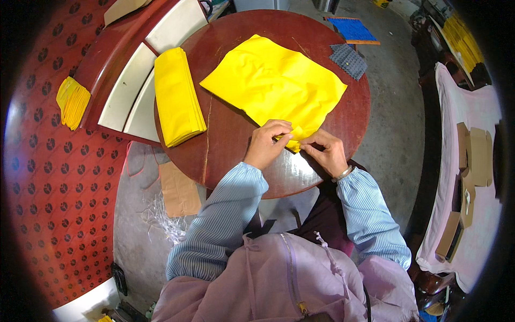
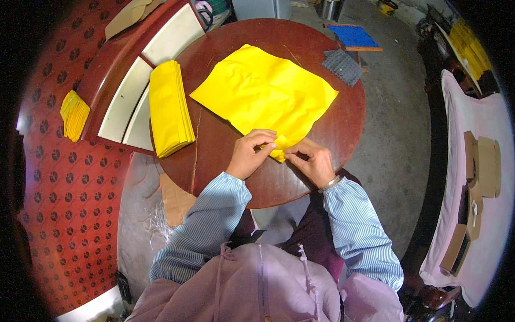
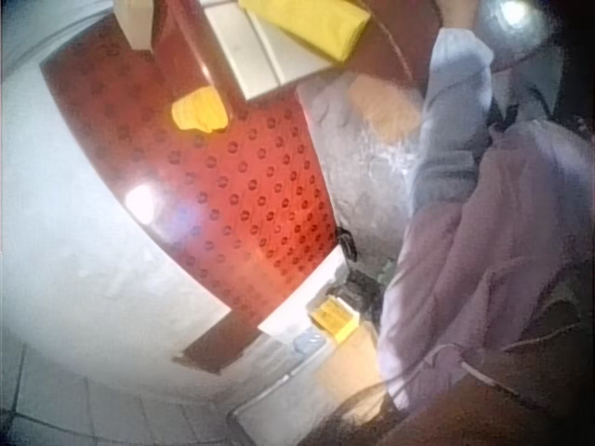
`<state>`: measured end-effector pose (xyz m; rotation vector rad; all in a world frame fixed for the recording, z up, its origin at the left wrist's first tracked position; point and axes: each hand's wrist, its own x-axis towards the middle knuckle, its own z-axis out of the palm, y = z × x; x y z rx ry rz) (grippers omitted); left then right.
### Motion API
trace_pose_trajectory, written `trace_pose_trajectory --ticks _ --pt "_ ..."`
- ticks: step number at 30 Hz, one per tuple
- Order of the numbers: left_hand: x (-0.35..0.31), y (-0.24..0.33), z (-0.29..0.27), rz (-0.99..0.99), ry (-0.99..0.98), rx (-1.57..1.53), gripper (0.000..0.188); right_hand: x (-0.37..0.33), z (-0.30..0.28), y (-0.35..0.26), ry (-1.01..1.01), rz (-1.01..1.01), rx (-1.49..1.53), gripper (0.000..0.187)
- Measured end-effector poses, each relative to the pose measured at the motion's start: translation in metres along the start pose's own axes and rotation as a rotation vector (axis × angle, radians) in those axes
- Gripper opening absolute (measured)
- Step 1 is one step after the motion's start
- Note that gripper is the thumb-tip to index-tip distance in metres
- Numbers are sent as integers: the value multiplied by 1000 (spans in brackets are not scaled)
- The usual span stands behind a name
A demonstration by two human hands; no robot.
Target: The person folds yellow cloths on a round wooden table. They smooth each piece, fold it in half, and place it on a growing stack. The person repeats this process with multiple cloths throughout the clip.
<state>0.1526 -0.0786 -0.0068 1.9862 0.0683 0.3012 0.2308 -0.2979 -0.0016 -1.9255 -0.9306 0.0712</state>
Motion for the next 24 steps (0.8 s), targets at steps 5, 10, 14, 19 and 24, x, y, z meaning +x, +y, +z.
trace_pose_trajectory --ticks 5,10,14,19,24 --pt "-2 -2 -6 55 -34 -10 14 1 0 1 -9 143 59 17" --pt "-2 -2 -3 97 -35 13 17 2 0 -2 -19 181 58 20" --pt "-1 -1 5 -2 31 -9 15 -1 -5 -3 -96 230 13 23" --pt "-1 -2 3 -5 22 -6 14 0 -1 -3 -26 -46 -30 20" --pt "0 -4 -2 28 -16 -27 15 -1 -1 -1 -30 75 34 16"
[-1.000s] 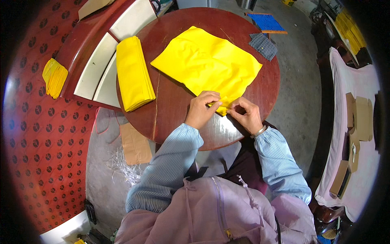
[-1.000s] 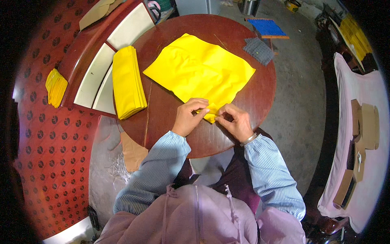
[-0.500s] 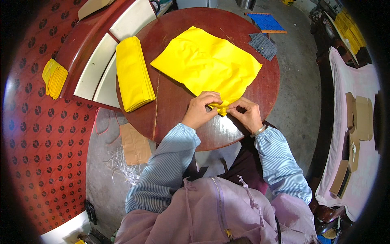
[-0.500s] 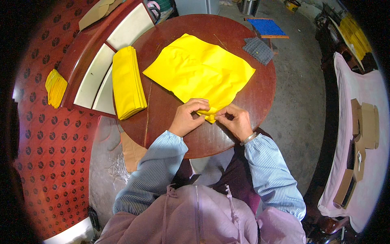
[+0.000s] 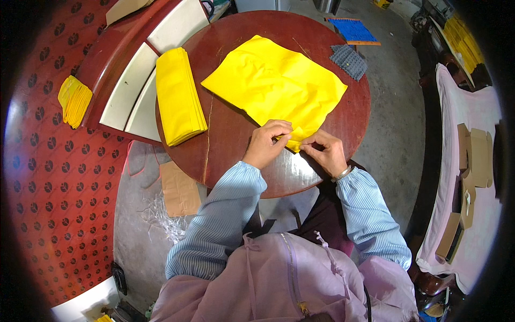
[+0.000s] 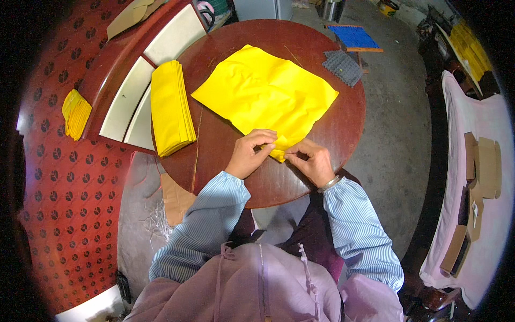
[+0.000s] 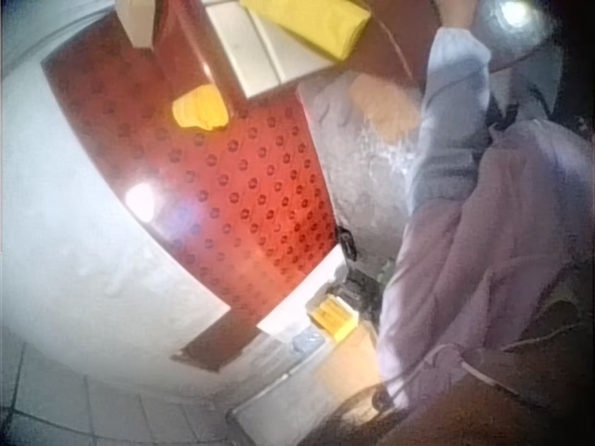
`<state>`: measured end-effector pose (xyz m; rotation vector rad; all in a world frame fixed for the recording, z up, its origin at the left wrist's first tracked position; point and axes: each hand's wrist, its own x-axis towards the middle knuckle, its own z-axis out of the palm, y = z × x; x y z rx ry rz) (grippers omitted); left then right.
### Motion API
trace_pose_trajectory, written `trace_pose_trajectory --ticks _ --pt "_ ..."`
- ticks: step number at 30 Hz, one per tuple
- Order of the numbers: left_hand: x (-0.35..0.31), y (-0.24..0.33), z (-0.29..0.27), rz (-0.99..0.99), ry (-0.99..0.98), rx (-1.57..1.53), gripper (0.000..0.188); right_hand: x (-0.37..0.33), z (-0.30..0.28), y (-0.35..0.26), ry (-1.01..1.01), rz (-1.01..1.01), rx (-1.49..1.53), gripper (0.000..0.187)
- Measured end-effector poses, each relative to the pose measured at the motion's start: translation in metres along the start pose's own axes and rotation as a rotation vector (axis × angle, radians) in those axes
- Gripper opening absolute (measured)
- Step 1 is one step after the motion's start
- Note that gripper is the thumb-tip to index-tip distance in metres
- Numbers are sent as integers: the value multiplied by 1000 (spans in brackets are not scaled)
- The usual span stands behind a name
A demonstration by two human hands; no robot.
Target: The person folds yellow cloths on a round wooden table. They smooth each piece, fold it in half, and place it on a growing stack. The person repeats this process with multiple cloths throughout the clip.
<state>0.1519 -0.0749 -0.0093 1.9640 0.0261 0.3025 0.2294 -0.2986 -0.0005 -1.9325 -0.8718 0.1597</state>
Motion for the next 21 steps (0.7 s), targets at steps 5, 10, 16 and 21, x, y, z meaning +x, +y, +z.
trace_pose_trajectory --ticks 5,10,16,21 --pt "-1 0 -7 72 -54 -7 21 2 2 3 12 29 20 17" --pt "-2 0 3 21 3 37 21 2 0 -2 -9 74 25 16" --pt "0 0 5 -32 22 24 15 -1 -2 -7 -5 -71 -39 13" --pt "-2 2 0 -9 -13 21 15 0 0 -3 18 -43 17 15"
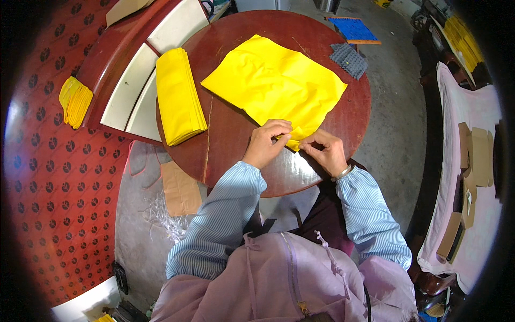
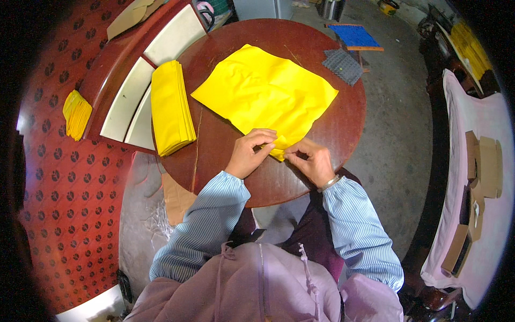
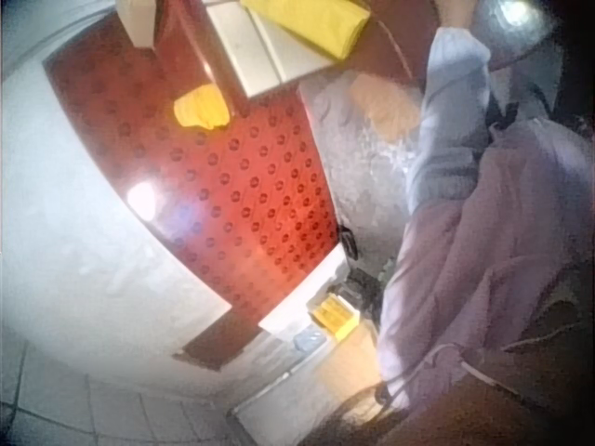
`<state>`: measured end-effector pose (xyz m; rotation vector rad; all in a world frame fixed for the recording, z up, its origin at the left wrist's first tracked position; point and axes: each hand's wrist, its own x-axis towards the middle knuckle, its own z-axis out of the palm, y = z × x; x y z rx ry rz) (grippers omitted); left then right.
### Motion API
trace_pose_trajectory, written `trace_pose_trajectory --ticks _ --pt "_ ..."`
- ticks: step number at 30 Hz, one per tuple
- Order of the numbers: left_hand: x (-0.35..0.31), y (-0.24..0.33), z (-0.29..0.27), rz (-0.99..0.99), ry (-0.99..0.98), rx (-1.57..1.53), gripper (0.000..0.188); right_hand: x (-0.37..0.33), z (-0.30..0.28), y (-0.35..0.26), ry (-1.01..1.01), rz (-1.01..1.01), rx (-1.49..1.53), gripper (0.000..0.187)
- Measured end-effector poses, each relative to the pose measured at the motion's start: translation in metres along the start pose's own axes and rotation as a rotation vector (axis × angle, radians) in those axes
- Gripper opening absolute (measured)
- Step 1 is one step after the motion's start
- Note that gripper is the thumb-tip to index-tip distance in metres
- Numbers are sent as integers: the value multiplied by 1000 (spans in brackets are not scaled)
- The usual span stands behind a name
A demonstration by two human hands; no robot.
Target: The person folds yellow cloths on a round wooden table. They smooth each piece, fold it in half, and place it on a growing stack. The person repeats this process with multiple cloths throughout the clip.
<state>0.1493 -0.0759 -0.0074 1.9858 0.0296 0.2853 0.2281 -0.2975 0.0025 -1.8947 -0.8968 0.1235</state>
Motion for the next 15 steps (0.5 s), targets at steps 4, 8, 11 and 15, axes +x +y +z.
trace_pose_trajectory --ticks 4,8,11,15 --pt "0 -2 -3 26 -26 -46 17 0 -2 3 -52 133 -25 17" --pt "-1 -4 -3 51 -29 -42 19 0 0 3 -18 115 2 18" --pt "-1 -4 -5 75 -42 -38 22 1 1 4 -8 121 12 18" --pt "0 -3 -3 76 -33 3 27 1 1 5 -14 127 31 19"
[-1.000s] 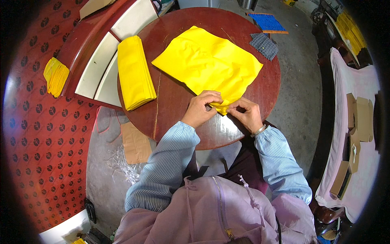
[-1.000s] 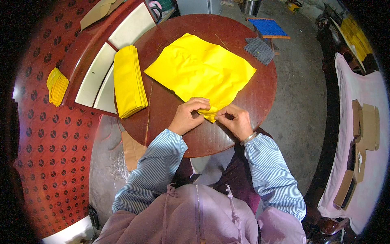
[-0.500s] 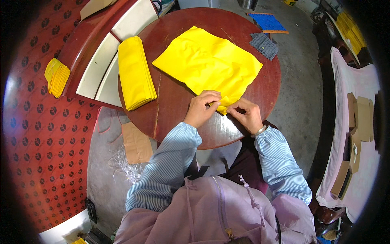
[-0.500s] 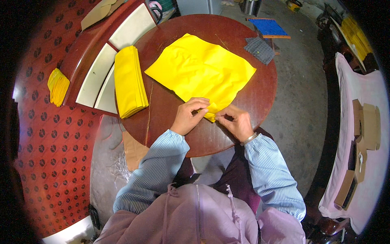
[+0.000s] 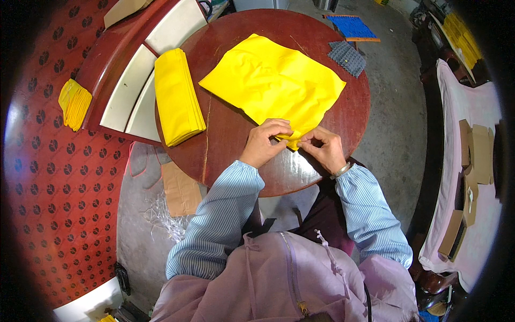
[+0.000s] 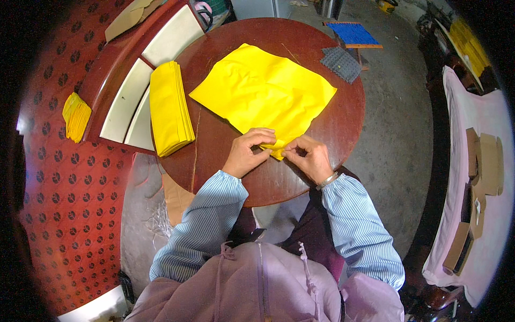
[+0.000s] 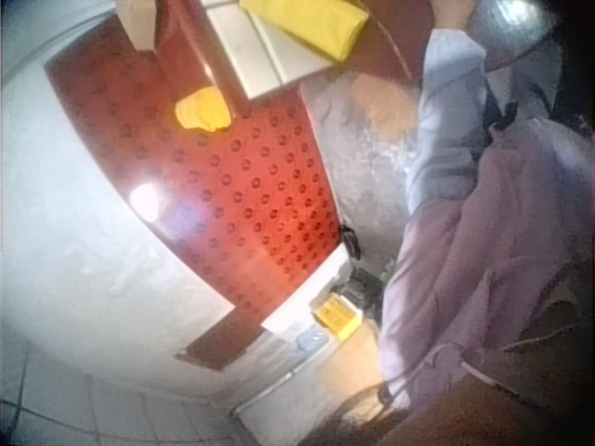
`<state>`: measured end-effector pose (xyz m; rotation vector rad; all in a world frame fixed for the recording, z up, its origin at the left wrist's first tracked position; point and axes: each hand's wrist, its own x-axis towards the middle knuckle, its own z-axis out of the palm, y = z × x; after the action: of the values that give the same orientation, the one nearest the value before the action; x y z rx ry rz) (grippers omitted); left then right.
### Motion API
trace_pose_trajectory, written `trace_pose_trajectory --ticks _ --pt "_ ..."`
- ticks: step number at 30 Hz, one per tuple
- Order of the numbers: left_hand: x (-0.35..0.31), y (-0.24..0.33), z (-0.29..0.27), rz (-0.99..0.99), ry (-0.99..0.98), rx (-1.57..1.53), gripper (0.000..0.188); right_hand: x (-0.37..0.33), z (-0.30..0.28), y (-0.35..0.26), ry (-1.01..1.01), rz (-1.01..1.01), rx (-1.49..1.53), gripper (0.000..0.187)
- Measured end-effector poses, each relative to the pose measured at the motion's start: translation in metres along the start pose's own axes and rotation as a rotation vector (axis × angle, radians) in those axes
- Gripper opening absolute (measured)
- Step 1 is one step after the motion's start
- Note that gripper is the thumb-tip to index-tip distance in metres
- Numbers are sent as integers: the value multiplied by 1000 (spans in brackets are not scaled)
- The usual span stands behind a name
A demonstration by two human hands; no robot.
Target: The person folds yellow cloths on a round wooden table. They smooth each piece, fold it in half, and place it on a growing stack. The person repeats this process with multiple cloths throughout the clip.
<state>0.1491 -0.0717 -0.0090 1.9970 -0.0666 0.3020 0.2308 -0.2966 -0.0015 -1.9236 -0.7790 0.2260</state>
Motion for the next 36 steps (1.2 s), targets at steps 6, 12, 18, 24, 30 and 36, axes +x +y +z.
trace_pose_trajectory --ticks 6,12,18,24,30,36 --pt "1 -1 6 -35 38 3 23 1 1 -1 9 -36 -26 19" --pt "3 1 9 -61 90 17 17 -1 0 -3 -16 79 56 23" --pt "4 1 5 -68 70 6 14 -1 1 -1 23 -185 -54 19" --pt "3 0 3 -70 40 -29 14 -1 -1 -1 -13 -12 24 17" --pt "1 0 -2 -92 -17 -22 17 0 0 -1 -10 71 8 18" --pt "1 -2 -3 -67 -22 -40 18 0 -1 0 -18 86 -19 18"
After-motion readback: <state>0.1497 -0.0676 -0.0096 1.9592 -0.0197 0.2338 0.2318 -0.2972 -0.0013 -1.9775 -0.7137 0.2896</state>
